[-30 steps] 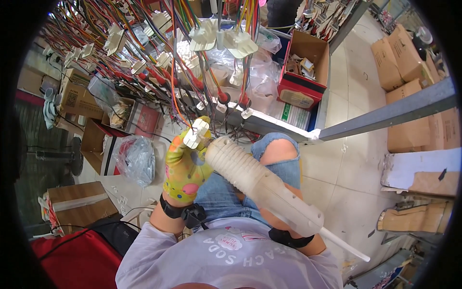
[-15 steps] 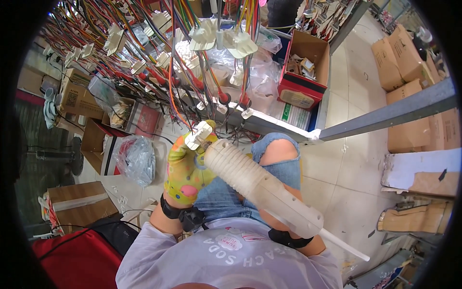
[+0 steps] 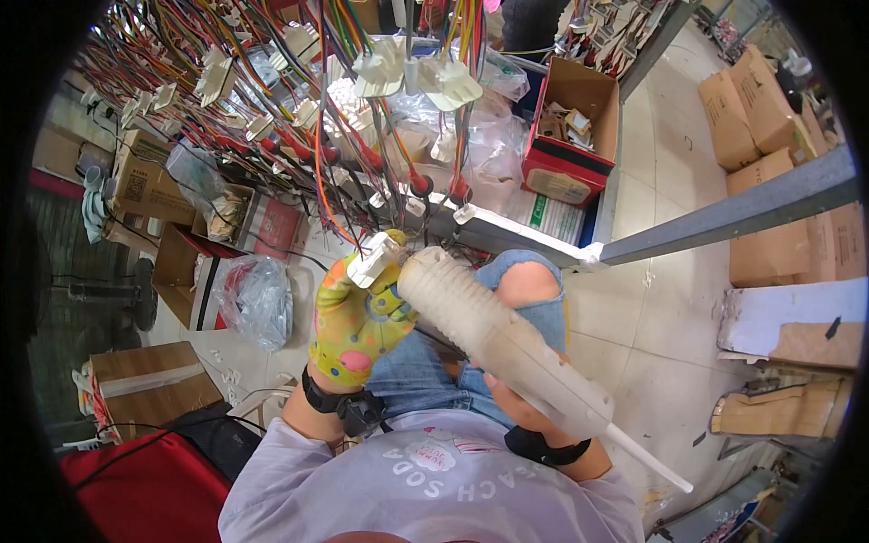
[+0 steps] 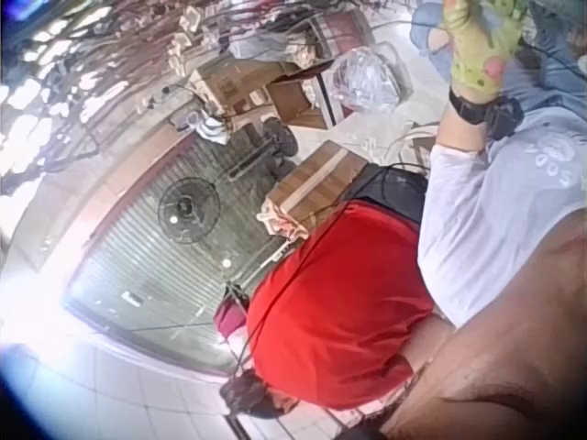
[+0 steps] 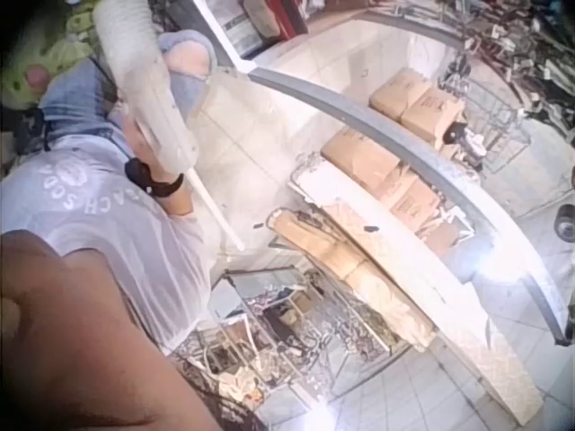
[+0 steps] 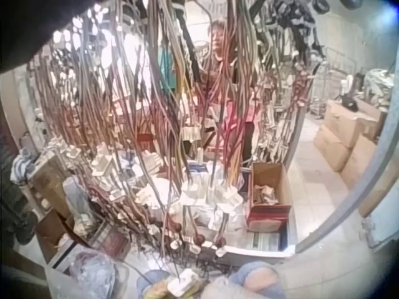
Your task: Apply hot glue to secure wire connectors on a large assembly harness board.
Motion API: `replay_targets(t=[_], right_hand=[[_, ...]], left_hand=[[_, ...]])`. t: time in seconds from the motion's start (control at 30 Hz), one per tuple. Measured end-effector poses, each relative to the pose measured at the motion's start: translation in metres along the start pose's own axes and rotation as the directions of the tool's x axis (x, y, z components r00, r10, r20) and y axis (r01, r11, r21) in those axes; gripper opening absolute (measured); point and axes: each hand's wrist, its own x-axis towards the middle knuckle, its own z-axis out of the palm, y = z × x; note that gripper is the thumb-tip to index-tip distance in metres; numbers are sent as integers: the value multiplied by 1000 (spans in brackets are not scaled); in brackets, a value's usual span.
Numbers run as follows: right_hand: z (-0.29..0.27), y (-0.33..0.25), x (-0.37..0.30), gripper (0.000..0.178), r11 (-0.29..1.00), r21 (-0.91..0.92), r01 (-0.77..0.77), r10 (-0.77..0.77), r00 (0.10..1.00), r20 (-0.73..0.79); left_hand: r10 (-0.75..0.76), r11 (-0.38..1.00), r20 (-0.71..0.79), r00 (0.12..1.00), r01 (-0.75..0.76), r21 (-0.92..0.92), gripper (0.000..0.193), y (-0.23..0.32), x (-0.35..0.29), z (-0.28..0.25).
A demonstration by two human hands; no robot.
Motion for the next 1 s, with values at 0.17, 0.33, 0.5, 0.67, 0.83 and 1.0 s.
replay_targets(t=[0.17, 0.33, 0.5, 0.67, 0.83, 1.0], right_hand=[[1, -5, 2, 23, 924, 370, -96, 111, 994, -21], [-1, -1, -6, 33, 969, 235, -72, 70, 997, 18], [-2, 4, -12, 41, 993, 43, -110, 107, 991, 81], [-1, 1, -9, 41, 923, 354, -153, 154, 988, 25], [2, -7, -4, 37, 894, 426, -142, 164, 986, -16], [2, -12, 0, 32, 937, 315, -149, 146, 989, 34]], left_hand=[[90, 996, -35, 995, -89, 11, 42, 0, 6, -2], [430, 782, 10, 903, -378, 495, 37, 1, 14, -10], [516, 776, 82, 853, -505, 378, 33, -5, 23, -17], [572, 722, 139, 809, -577, 382, 34, -5, 29, -18], [623, 645, 131, 771, -601, 471, 33, -10, 29, -15], [698, 487, 205, 686, -665, 566, 31, -12, 27, -15]])
